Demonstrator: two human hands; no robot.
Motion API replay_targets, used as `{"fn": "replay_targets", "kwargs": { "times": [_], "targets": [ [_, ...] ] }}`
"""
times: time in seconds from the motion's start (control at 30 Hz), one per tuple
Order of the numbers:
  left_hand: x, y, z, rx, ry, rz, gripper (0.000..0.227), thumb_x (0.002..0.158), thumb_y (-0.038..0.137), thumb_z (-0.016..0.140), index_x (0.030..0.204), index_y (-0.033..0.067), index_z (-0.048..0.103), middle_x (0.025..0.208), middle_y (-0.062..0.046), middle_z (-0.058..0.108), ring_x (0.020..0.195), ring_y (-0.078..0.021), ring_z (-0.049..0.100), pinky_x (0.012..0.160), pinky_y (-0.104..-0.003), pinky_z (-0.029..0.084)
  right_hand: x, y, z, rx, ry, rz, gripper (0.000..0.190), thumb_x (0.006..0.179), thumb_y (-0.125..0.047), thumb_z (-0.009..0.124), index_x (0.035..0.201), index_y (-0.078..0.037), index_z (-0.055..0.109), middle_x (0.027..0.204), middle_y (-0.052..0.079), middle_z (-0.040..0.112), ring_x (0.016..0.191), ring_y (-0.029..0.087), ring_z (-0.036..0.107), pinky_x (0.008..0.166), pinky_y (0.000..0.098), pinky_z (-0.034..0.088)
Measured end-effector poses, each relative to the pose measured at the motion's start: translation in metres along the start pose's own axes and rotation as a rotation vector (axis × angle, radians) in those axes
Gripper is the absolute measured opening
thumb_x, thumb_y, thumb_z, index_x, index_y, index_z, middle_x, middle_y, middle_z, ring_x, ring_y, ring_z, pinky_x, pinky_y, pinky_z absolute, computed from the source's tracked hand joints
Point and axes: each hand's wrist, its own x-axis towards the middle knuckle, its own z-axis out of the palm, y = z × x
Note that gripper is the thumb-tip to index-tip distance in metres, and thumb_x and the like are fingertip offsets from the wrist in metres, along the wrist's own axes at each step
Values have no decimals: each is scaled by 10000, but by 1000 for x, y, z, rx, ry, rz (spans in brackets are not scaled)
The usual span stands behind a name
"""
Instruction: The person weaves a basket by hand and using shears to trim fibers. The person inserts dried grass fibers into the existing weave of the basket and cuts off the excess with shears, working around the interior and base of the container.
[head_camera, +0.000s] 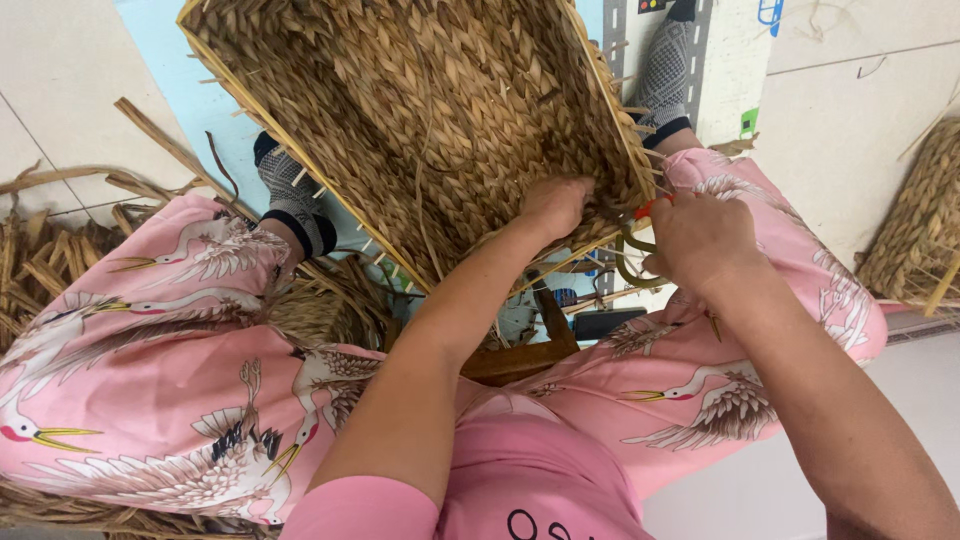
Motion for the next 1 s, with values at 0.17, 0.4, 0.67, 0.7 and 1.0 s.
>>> {"fn": "replay_targets", "kwargs": {
  "times": [0.17,0.4,0.67,0.7,1.0],
  "targets": [
    [2,1,1,-96,-1,-82,352,933,41,559,1250,142,676,1205,-143,698,1040,-292,708,936,-423,567,5,8,12,6,-19,-24,401,907,-379,734,1190,-102,673,1092,112,749,1029,298,735,821,435,604],
    [26,-3,8,-117,129,-210,563,839,-91,512,1370,84,576,1472,-191,497,1196,-346,596,909,-423,570,-12,9,2,104,-32,2,471,864,-412,756,1222,-122,659,1098,94,758,1054,295,729,846,446,590],
    [39,0,26,-149,-144,-282,310,978,117,585,1243,46,728,1280,-174,711,1175,-307,691,1018,-421,552,-20,6,-7,-4,0,42,712,730,-594,828,1238,-143,616,1209,48,673,1183,228,644,933,424,527],
    [39,-5,29,-220,-188,-387,314,968,138,593,1227,35,737,1265,-166,728,1142,-275,725,1002,-399,565,-20,5,-6,21,15,37,711,736,-595,822,1243,-138,619,1208,51,679,1184,231,648,931,426,530],
    [40,-44,46,-372,3,-298,486,911,331,690,1334,93,650,1338,-146,655,1203,-333,637,1029,-420,502,-2,-1,0,90,-42,21,688,742,-526,835,1251,-113,627,1232,88,677,1192,267,648,940,439,541]
  ]
}}
